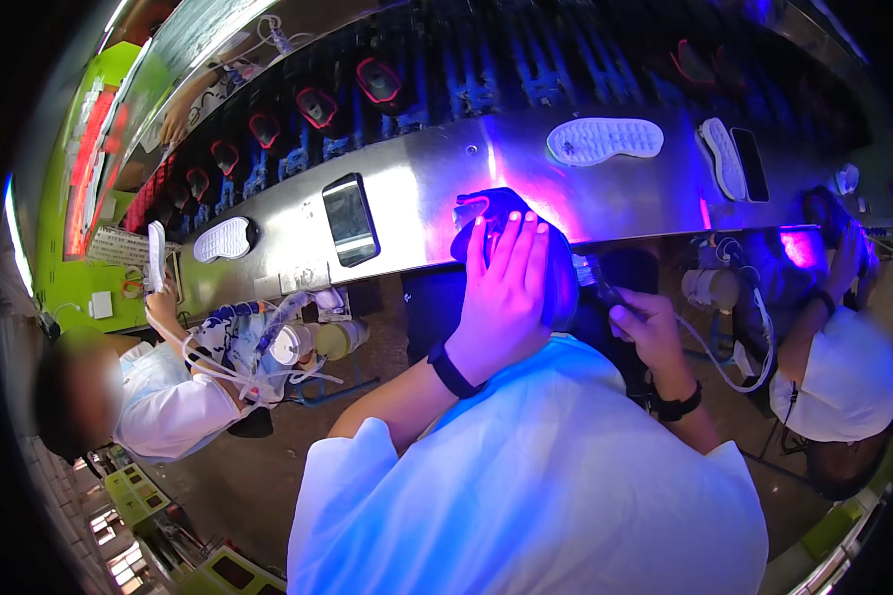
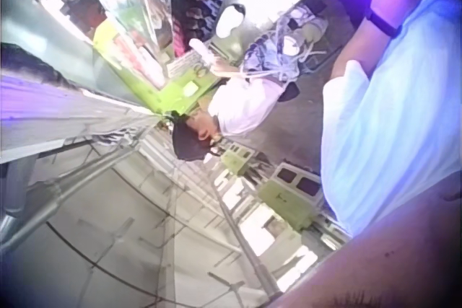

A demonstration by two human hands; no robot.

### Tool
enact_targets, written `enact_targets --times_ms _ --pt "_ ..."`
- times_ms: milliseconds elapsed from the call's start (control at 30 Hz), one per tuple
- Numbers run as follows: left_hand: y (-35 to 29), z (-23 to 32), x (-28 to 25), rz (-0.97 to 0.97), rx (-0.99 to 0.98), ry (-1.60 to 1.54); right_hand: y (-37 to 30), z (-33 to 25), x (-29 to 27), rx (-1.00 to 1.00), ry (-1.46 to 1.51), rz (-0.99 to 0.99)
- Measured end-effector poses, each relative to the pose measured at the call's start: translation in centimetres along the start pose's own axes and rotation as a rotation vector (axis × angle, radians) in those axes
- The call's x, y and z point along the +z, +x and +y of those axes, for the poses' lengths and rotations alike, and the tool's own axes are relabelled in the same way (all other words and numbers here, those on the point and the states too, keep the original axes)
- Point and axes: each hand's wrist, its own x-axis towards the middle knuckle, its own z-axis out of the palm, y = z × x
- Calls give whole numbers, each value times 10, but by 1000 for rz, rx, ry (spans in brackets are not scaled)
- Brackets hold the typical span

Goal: Applying adhesive or cleaner to shoe components on a production line using a brush or applicator.

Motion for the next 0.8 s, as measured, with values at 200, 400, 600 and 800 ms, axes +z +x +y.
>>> enact_targets --times_ms 200,400,600,800 --pt "22 6 9 63 -32 48 -17 -5 -4 24 98 29" --pt "46 9 14 83 -86 70 -27 -19 2 0 45 211" --pt "70 2 20 137 -99 -23 -11 -55 -6 -182 -362 376" --pt "94 -19 7 154 -167 -169 27 -92 -23 -320 -585 298"
